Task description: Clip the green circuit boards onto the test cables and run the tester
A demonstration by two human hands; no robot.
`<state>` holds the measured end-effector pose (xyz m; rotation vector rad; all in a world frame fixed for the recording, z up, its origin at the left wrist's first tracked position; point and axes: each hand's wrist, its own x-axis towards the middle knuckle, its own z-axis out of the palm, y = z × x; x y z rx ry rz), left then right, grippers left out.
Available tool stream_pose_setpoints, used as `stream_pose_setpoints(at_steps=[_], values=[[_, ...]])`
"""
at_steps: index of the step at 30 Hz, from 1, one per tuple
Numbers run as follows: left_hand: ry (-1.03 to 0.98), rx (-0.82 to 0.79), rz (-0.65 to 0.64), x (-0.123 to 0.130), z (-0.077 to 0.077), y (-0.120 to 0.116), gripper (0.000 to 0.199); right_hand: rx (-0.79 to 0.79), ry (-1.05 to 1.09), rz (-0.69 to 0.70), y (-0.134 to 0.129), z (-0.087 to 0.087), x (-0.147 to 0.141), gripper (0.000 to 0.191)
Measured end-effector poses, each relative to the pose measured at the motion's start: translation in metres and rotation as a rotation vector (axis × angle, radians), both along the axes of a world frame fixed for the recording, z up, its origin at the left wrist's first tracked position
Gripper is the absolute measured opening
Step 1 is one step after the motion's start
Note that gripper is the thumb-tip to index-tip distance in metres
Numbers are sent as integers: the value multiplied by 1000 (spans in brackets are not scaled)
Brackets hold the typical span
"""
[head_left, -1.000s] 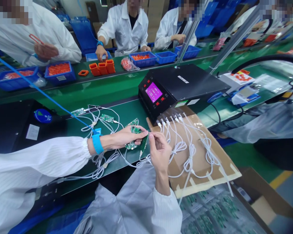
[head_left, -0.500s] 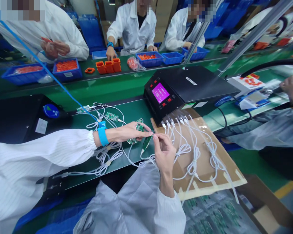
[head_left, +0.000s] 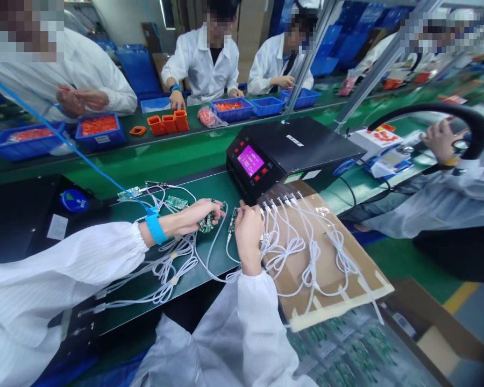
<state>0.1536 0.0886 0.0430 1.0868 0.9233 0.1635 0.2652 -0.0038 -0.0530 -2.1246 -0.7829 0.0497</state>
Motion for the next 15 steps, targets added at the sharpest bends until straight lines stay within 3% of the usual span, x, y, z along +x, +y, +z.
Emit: stream_pose_setpoints(at_steps=[2,5,9,13,15], values=[[4,-22,-17,1,-1,-2,45,-80,11,-10,2,4,-1,24],[10,-28,-53,2,-3,-3,37,-58,-30,40,-17,12,-9,27],[23,-66,-59,3,-3,-5,21,-73,-116,186,-80,14,-40,31],[31,-122,-81,2,-5,-6,26,-173,-149,434,-151,1,-81,33],[53,-140,-110,2,-5,-8,28,-175,-179,487,-176,-5,-91,32]])
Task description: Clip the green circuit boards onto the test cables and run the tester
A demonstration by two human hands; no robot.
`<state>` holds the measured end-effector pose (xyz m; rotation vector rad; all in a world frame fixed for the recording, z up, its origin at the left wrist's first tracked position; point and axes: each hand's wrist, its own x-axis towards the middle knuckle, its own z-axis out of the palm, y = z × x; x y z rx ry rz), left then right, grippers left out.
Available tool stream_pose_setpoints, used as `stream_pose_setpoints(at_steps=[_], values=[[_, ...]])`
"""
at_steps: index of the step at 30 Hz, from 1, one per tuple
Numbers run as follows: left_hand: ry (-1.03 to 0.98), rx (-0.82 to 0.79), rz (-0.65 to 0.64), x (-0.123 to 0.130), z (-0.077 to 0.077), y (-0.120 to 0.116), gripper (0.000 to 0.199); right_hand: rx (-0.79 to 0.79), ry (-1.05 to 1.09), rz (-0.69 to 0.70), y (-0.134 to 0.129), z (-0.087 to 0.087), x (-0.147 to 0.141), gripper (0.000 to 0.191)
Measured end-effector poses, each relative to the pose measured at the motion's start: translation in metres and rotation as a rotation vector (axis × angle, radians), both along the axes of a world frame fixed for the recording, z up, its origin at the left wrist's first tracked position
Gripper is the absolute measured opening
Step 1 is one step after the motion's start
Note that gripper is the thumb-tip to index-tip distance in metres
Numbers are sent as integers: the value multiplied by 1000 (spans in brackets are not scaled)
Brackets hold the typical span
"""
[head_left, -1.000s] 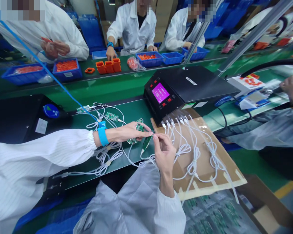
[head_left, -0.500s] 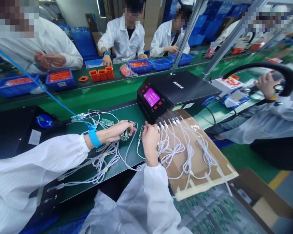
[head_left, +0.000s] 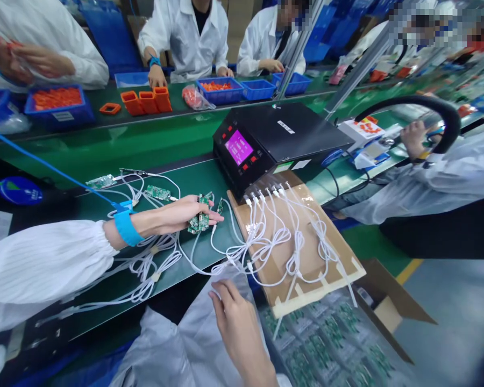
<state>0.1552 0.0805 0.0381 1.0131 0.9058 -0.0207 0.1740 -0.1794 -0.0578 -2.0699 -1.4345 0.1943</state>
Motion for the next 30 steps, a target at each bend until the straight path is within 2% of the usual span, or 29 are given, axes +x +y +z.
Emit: stream_pose_setpoints(at_steps=[3,5,7,13,17,22,27,30], values=[[36,-26,-37,0,1,-6,25,80,-41,-108,-17,-4,4,27],[47,-47,-54,-1,1,-10,25,115,-76,-217,-19,-4,15,25],[39,-59,-68,-2,-1,-14,28,80,-136,-244,-16,-6,27,26],[5,-48,-105,-7,-12,-17,23,-291,-392,80,-7,-14,41,51],[-28,-3,-103,-8,-22,-18,21,-453,-504,139,-3,-16,45,52],[-22,-3,-107,-10,-27,-22,30,-506,-591,155,-1,-14,45,55],[-21,1,-106,-9,-18,-28,28,-544,-618,181,3,-13,47,43],[-46,12,-92,-8,-13,-32,23,-522,-603,260,1,-15,55,35]])
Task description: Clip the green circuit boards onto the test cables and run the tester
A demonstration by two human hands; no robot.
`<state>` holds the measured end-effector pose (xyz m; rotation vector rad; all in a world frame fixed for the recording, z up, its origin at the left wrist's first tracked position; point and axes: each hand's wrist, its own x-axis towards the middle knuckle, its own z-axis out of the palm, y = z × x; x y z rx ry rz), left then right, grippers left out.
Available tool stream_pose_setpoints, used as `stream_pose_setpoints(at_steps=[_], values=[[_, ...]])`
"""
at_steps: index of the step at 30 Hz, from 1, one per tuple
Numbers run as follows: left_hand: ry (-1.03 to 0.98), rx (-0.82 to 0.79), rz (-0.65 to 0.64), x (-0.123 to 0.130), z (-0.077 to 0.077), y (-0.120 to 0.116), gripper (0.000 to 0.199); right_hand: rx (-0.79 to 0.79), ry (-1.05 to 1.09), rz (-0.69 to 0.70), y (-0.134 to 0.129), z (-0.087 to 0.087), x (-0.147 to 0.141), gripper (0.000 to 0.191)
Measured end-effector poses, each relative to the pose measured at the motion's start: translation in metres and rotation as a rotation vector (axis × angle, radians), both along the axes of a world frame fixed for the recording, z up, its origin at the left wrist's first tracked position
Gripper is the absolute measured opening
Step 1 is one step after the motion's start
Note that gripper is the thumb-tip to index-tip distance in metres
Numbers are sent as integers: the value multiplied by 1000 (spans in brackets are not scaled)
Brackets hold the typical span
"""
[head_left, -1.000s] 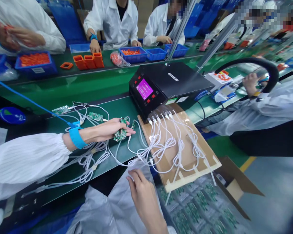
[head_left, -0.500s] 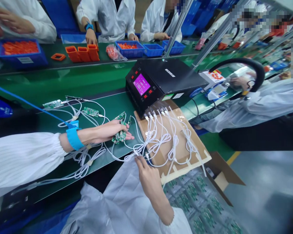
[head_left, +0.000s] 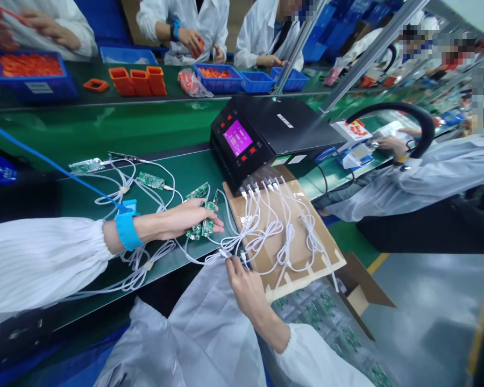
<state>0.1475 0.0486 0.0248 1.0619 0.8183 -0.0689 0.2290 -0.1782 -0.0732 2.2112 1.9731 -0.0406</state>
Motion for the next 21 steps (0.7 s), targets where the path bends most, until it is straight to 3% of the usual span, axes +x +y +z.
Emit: stream_pose_setpoints(at_steps=[4,8,13,21], values=[[-2,37,40,-2,-3,-6,26,186,145,74,-11,-3,15,33],[38,69,-34,-7,-7,-15,23,421,521,-49,-22,2,21,35],[58,120,-65,-8,0,-32,27,578,912,-214,-23,10,16,27],[26,184,50,14,13,-51,39,816,1106,-297,-8,22,6,17]])
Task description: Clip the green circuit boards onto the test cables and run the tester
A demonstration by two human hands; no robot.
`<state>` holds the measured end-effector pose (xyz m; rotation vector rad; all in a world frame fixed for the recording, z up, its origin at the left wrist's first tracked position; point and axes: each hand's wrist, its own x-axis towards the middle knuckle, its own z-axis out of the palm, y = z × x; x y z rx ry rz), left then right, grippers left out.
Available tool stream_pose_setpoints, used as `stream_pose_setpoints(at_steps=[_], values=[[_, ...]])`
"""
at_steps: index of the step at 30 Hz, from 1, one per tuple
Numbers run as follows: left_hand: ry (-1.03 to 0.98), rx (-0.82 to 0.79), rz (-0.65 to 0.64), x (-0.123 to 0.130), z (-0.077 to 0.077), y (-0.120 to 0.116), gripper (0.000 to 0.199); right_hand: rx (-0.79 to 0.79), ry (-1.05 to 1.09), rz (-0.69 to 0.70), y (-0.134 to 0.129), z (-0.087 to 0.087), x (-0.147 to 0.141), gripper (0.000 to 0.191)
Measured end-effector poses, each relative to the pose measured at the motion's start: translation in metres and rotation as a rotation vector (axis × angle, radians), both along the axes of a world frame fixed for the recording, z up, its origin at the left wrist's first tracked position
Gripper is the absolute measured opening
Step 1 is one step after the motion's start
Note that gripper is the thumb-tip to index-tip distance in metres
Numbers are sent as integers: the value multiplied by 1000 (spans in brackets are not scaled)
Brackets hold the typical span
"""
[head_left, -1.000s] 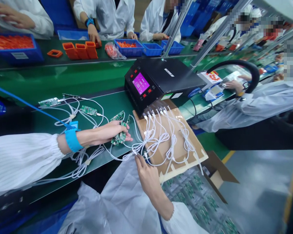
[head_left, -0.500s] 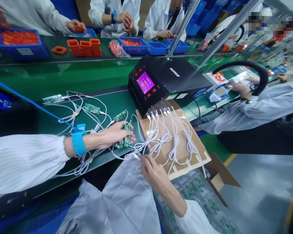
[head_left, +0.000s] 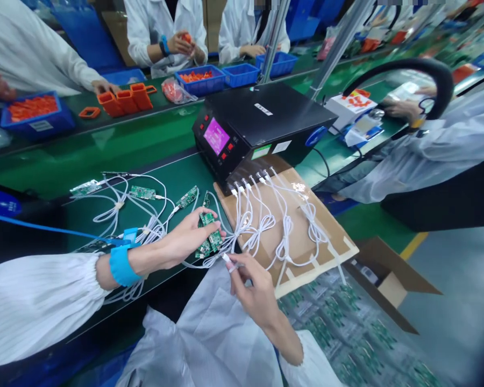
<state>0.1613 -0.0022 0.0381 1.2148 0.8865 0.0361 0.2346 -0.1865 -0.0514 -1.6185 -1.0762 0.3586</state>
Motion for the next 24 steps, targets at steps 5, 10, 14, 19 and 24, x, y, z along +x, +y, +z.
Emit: stream_pose_setpoints(at_steps=[5,10,14,19,24], values=[[-14,55,16,11,3,-7,35,29,83,-90,4,1,-5,19],[6,18,68,22,11,-13,24,64,177,-186,8,-1,-9,20],[16,11,87,29,18,-15,25,101,197,-233,11,0,-10,19],[28,38,82,28,15,-14,29,122,195,-244,14,2,-8,20],[-45,200,-18,19,3,-12,43,134,146,-231,15,3,-7,19]])
